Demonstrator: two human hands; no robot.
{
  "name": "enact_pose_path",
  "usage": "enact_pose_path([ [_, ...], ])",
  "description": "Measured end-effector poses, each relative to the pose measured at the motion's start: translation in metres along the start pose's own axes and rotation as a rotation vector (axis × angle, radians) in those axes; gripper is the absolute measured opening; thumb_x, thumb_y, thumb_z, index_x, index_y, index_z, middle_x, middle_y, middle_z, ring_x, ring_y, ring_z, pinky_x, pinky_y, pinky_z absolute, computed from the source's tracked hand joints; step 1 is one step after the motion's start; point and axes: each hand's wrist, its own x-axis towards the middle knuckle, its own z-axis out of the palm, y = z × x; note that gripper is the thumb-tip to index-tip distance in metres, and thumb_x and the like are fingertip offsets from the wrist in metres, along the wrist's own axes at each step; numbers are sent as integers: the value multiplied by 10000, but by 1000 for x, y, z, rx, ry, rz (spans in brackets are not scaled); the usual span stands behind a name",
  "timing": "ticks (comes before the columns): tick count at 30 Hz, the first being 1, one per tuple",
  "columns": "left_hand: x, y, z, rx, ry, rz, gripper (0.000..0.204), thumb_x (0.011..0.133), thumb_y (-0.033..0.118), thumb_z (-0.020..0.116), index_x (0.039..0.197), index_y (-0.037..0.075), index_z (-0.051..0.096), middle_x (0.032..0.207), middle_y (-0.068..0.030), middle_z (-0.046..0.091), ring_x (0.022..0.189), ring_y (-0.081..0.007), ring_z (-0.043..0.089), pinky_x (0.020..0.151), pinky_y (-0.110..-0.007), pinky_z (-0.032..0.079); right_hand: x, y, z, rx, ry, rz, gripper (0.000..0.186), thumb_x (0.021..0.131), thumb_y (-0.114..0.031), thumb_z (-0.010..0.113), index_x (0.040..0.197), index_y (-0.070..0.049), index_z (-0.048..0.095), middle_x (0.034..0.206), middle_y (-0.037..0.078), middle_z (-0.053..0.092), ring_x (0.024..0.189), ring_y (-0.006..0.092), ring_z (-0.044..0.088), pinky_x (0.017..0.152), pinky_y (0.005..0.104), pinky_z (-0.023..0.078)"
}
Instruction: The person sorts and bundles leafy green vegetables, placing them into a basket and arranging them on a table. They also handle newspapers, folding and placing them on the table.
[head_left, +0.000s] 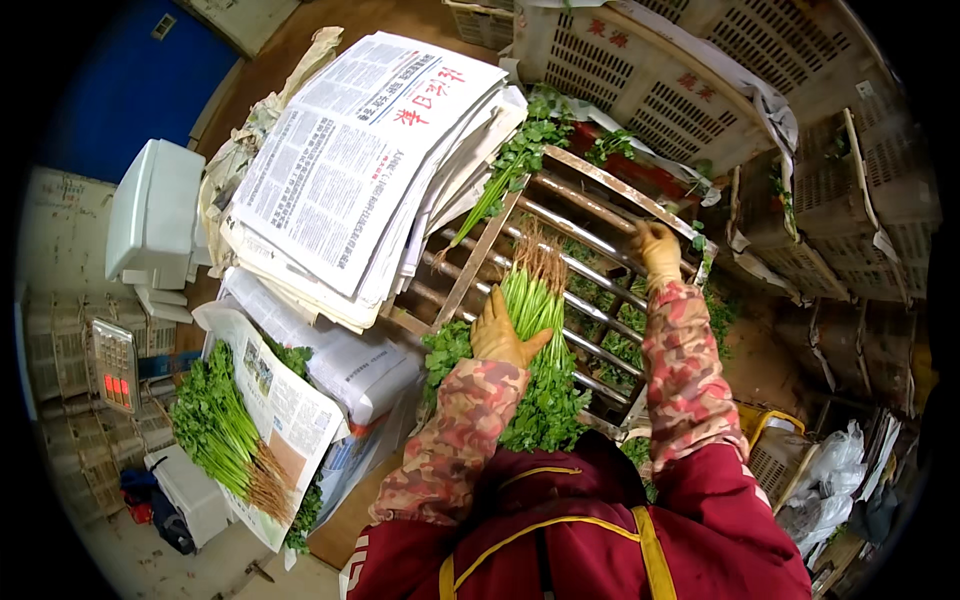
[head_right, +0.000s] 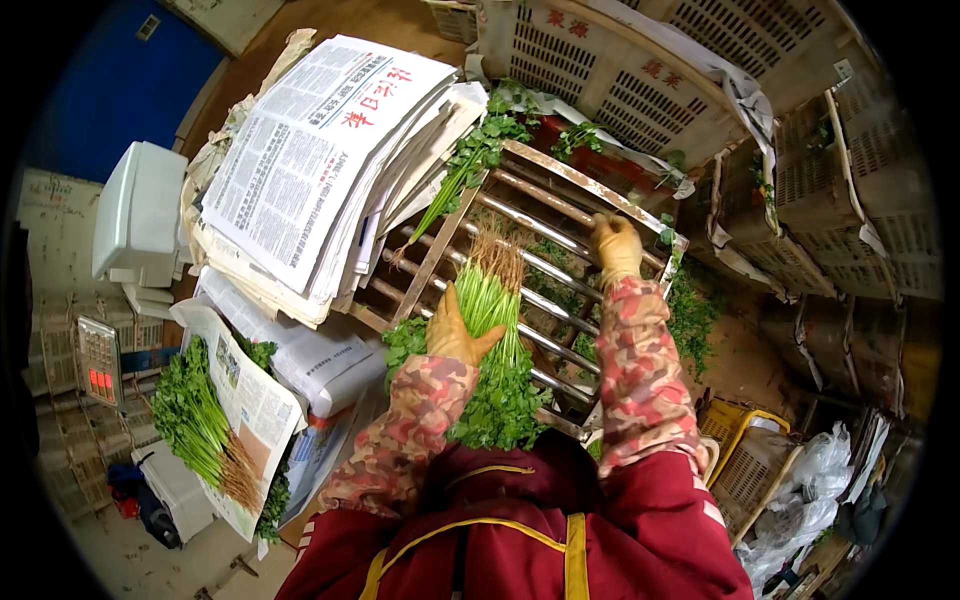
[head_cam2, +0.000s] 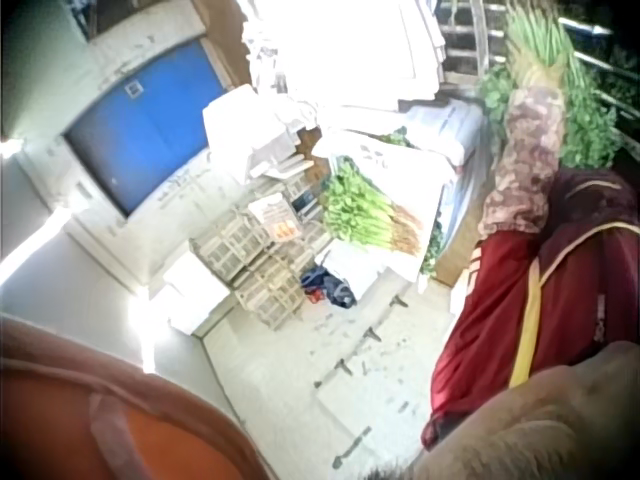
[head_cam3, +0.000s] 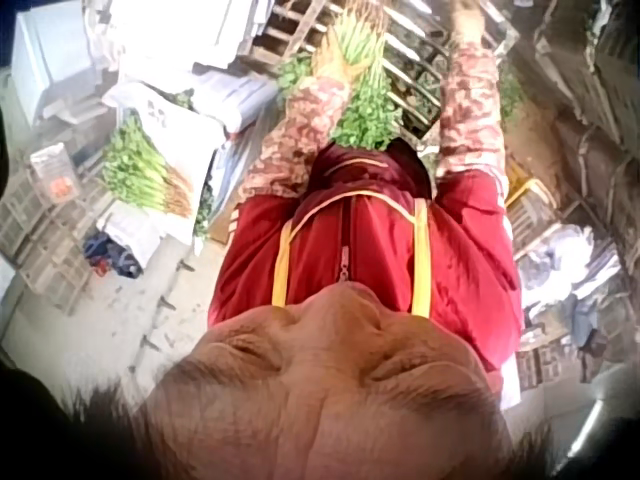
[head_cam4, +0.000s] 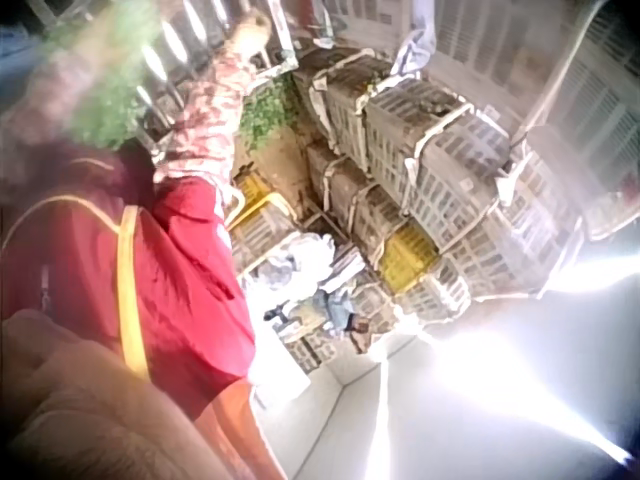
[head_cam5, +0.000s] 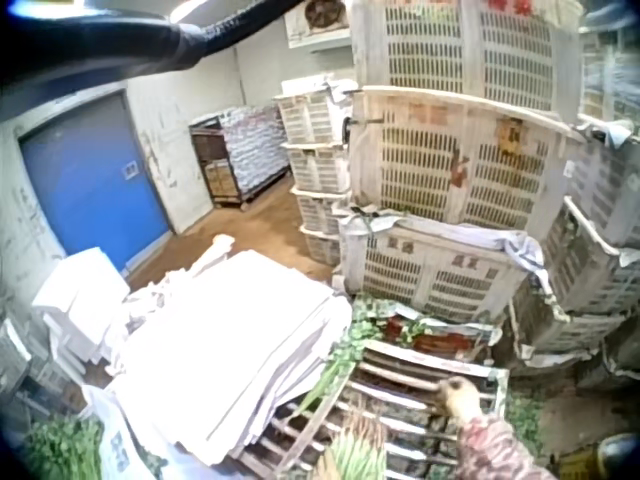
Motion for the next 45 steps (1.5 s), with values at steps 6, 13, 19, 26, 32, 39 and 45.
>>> enact_pose_path([
  [6,-4,-6,-3,42,51,2,1180,681,599,742,1472,-52,156,1402,-271,392,1263,-397,424,1065,-448,331,-106,-19,78,-831,-557,-211,430,845,-497,650,952,-85,712,926,144,703,847,281,669,836,390,525],
  [13,-2,-9,3,-10,56,61,1160,694,575,752,1476,-40,154,1412,-269,372,1250,-407,436,1060,-456,342,-77,5,62,-636,-390,-48,601,915,-561,489,1008,-5,698,878,175,701,808,247,686,761,349,540],
  [19,-3,-9,-3,-158,6,132,1103,710,480,780,1472,-30,168,1331,-288,421,1187,-435,472,993,-465,418,-55,90,89,-340,-669,78,1005,817,-768,443,1419,35,386,1406,237,456,1346,343,395,1100,365,322],
  [26,-32,-6,2,-38,216,440,1133,716,528,758,1471,-35,129,1350,-256,374,1174,-393,440,1000,-481,381,-63,28,85,319,-960,358,721,808,-570,685,1277,-41,541,1202,100,616,1098,251,557,1010,379,424],
  [32,-40,1,6,107,265,486,1089,751,534,713,1446,-89,153,1388,-258,339,1212,-389,413,1035,-470,358,-80,-1,78,322,-999,324,556,889,-450,653,1250,-36,566,1167,73,637,1055,192,587,941,328,471],
  [39,-48,9,9,120,300,445,1046,745,481,733,1428,-94,188,1390,-261,325,1228,-402,396,1053,-475,344,-99,-42,101,-161,-968,110,361,882,-285,699,1104,-3,653,1005,77,688,913,166,630,848,284,484],
  [45,-50,5,20,83,389,534,1030,713,450,776,1411,-77,231,1400,-246,316,1233,-396,391,1054,-486,339,-93,-29,88,14,-1120,109,275,810,-116,738,1042,17,676,985,104,682,886,188,631,857,322,492],
])
